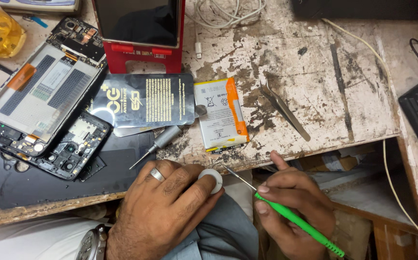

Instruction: The person uses a screwdriver to remove screws from a mobile phone battery, then peels off the protective film. They place the battery into the phone chassis, connect the ribbon cable, and test the device by pressing the power button.

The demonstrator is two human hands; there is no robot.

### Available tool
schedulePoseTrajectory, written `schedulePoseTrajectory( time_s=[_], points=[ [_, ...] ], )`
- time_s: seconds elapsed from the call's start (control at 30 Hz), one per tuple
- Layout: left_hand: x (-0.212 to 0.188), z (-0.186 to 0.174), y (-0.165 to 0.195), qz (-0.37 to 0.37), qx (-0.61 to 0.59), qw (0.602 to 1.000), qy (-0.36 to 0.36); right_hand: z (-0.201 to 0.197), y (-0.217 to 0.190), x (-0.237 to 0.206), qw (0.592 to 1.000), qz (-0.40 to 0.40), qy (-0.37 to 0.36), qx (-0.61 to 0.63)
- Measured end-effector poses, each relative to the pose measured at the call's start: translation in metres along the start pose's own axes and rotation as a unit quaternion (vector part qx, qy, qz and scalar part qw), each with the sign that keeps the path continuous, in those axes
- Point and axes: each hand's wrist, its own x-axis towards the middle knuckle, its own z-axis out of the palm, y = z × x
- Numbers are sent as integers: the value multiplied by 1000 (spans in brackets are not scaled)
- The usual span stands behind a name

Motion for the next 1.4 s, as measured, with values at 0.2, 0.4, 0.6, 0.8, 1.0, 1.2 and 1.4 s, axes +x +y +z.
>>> schedulePoseTrajectory(
  time_s=[0.2,0.4,0.6,0.8,1.0,1.2,1.4],
  points=[
    [1,0,0,-2,1,1000,4,-5,1,1,1000,7,-11,-7],
    [0,0,-1,-2,4,1000,5,0,5,0,1000,-2,29,-2],
    [0,0,0,-6,1,1000,2,-3,4,0,1000,8,17,10],
    [0,0,2,-14,2,1000,3,-4,4,-1,1000,7,13,22],
    [0,-2,2,-16,0,1000,-5,-3,5,-2,999,13,19,30],
    [1,-3,1,-12,-6,1000,-9,-2,4,-1,1000,10,17,10],
    [0,-2,1,-11,-6,1000,-9,-3,5,-3,999,13,24,29]
  ],
)
